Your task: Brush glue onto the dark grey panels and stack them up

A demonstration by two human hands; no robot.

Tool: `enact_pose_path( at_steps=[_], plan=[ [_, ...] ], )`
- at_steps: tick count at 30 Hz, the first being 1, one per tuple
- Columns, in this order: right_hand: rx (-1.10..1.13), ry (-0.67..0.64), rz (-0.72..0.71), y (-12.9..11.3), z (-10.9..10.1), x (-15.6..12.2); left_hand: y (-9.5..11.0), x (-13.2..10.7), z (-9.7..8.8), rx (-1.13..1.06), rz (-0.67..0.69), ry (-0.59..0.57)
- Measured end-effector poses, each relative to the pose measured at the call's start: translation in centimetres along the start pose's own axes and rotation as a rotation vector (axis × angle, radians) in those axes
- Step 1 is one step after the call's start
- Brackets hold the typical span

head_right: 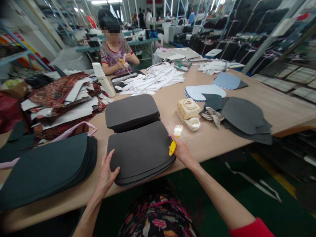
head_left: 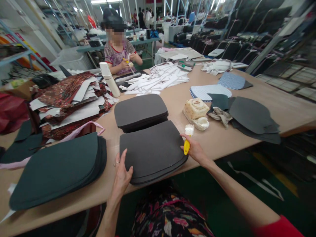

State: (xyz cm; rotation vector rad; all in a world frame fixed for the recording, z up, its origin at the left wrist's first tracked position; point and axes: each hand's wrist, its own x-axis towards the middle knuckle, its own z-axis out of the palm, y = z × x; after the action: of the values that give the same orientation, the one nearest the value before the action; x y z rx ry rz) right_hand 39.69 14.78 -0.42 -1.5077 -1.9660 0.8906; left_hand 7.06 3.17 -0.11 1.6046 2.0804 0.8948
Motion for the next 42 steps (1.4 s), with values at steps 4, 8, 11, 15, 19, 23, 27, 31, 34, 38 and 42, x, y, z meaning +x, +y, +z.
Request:
enact_pose_path(
  at_steps=[4, 8, 11, 15, 19, 23, 27, 31, 34, 38, 42],
  plan=[
    [0.009, 0.005, 0.006, 0.0, -0.1, 0.3, -0.7, 0.4, 0.1, 0.051, -0.021, -0.032],
    [0.027, 0.0, -0.008, -0.3, -0.4, 0.4, -1.1, 0.8, 0.0, 0.072, -0.04, -0.039],
    [0.034, 0.002, -0.025, -0.4, -0.6, 0.3, -1.1, 1.0, -0.1, 0.084, -0.052, -0.053],
    [0.033, -0.008, -0.042, 0.0, -0.4, 0.4, -1.1, 1.0, -0.1, 0.086, -0.068, -0.042],
    [0.03, -0.013, -0.056, 0.3, -0.3, 0.5, -1.2, 1.0, 0.0, 0.086, -0.093, -0.058],
    [0.024, -0.017, -0.07, 0.4, -0.3, 0.5, -1.3, 0.9, 0.1, 0.091, -0.105, -0.06],
    [0.007, -0.011, -0.093, 0.5, -0.1, 0.3, -1.4, 0.9, 0.1, 0.035, -0.093, -0.048],
    [-0.029, 0.012, -0.1, 0.8, 0.6, 0.1, -1.6, 0.9, 0.1, 0.01, -0.106, -0.043],
    [-0.065, 0.045, -0.083, 0.8, 1.2, -0.2, -1.6, 0.8, 0.2, 0.02, -0.118, -0.034],
    [-0.093, 0.076, -0.043, 0.2, 1.3, -0.8, -1.5, 0.6, 0.4, 0.038, -0.13, -0.032],
    [-0.084, 0.089, 0.01, -0.4, 0.7, -1.2, -1.4, 0.4, 0.6, 0.015, -0.14, -0.034]
  ],
)
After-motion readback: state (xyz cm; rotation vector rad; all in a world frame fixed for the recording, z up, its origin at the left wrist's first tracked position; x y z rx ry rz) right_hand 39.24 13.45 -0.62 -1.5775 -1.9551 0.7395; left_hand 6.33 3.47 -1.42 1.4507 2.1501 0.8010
